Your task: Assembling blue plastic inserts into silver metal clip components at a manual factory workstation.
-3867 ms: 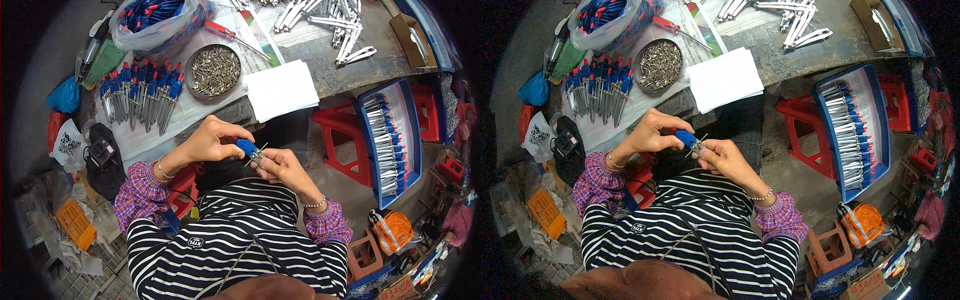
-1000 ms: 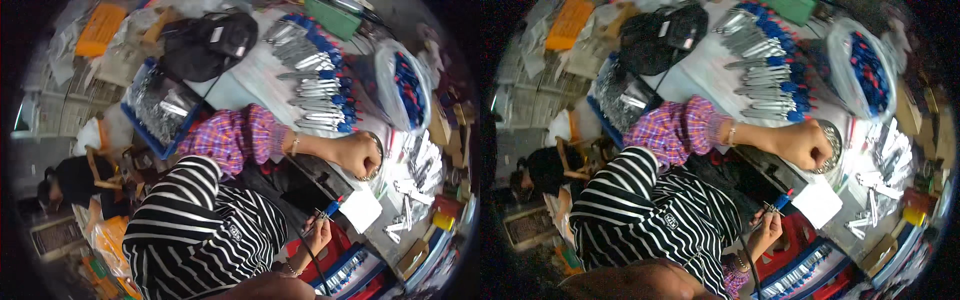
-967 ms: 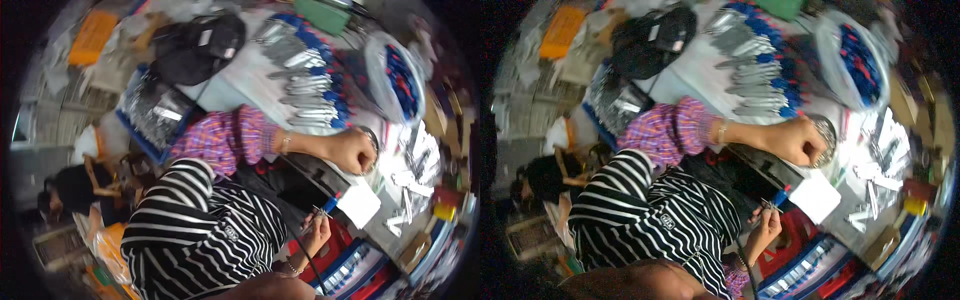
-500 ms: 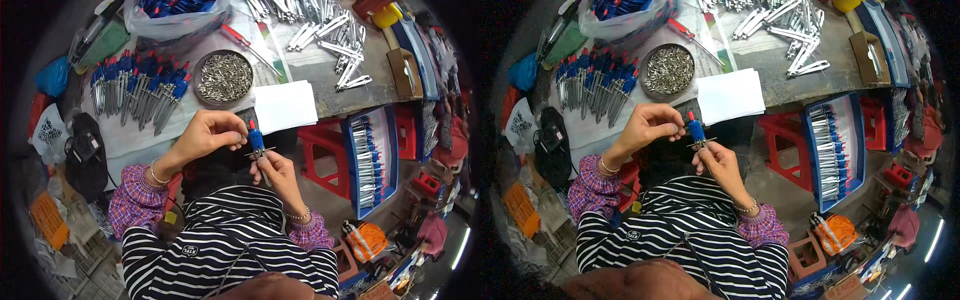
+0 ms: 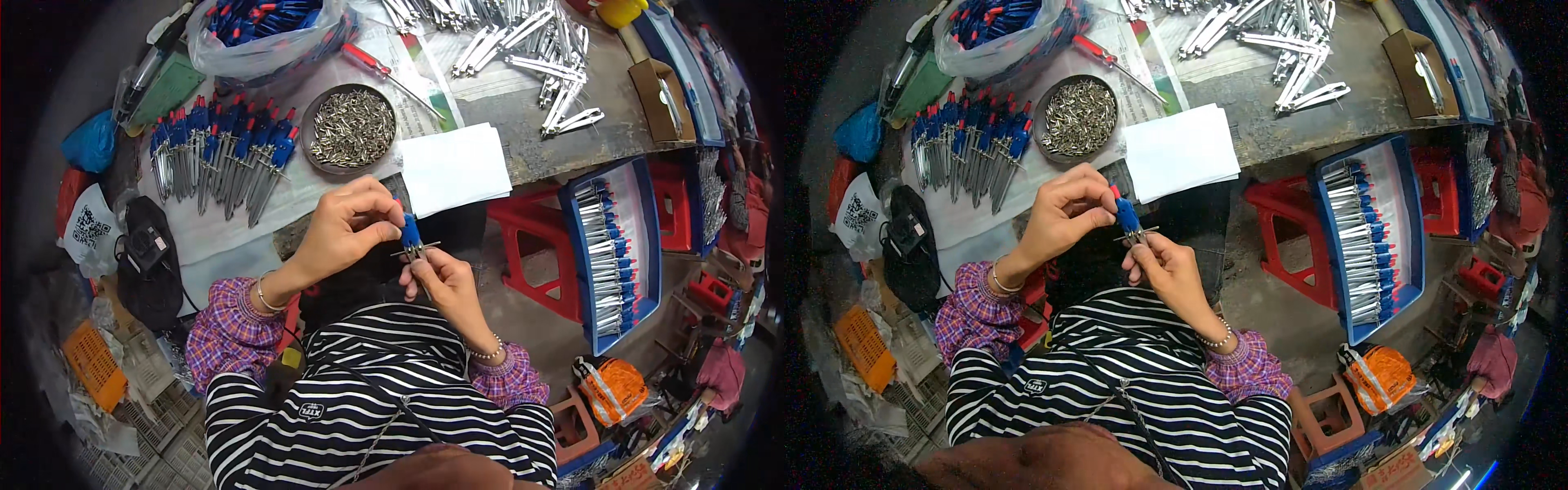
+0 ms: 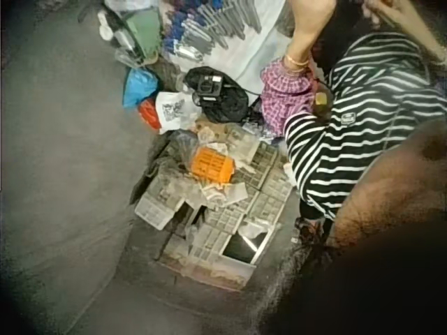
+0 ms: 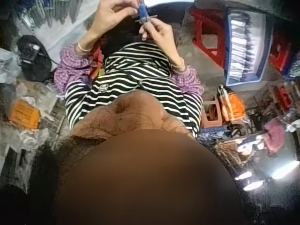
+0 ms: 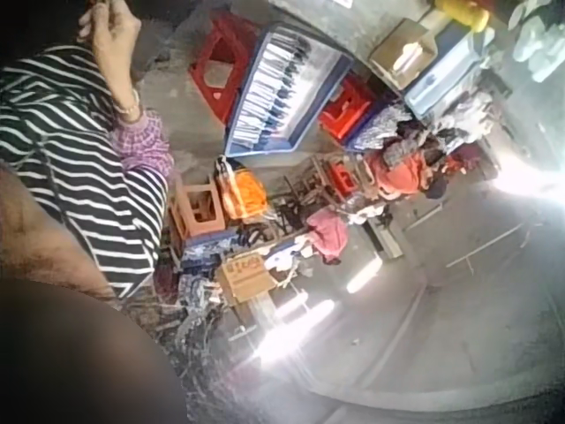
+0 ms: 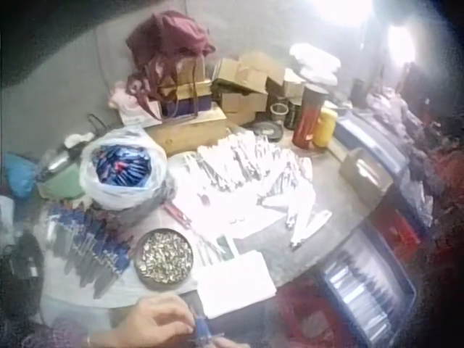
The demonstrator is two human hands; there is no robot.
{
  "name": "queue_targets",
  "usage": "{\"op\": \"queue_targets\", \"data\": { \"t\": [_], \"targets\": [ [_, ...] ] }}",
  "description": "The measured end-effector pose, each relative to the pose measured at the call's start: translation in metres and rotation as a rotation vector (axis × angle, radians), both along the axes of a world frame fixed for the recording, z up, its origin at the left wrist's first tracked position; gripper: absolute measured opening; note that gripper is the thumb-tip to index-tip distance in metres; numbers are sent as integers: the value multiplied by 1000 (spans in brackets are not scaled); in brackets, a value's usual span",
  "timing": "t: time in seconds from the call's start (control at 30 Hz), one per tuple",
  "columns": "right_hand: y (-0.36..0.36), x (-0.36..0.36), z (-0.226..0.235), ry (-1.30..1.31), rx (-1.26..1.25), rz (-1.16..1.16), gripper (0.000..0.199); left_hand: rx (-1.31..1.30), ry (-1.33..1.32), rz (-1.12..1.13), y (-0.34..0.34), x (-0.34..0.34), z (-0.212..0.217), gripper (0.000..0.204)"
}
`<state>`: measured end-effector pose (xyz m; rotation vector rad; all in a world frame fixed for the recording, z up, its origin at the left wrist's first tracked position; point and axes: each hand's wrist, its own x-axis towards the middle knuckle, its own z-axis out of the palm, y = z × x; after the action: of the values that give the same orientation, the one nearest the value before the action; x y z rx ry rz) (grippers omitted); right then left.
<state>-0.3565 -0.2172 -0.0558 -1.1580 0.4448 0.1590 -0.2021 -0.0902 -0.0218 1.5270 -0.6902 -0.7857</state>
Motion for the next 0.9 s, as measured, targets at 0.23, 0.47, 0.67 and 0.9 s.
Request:
{"op": "queue_targets", "data": {
  "t": [0.23,0.47,0.67,0.9],
  "targets": [
    [1,-1,7,1,20,-76,17,97,-214,13,-10,-3,0,10],
    [2,2,11,-55,102,-40,18,111,-485,81,-12,-6,10,15],
    [6,-2,11,-129,-54,-93,19,93,-498,56,-14,-7,9,14],
    [2,-2,18,-148,-214,-69,17,85,-501,65,-15,-8,9,14]
  ]
}}
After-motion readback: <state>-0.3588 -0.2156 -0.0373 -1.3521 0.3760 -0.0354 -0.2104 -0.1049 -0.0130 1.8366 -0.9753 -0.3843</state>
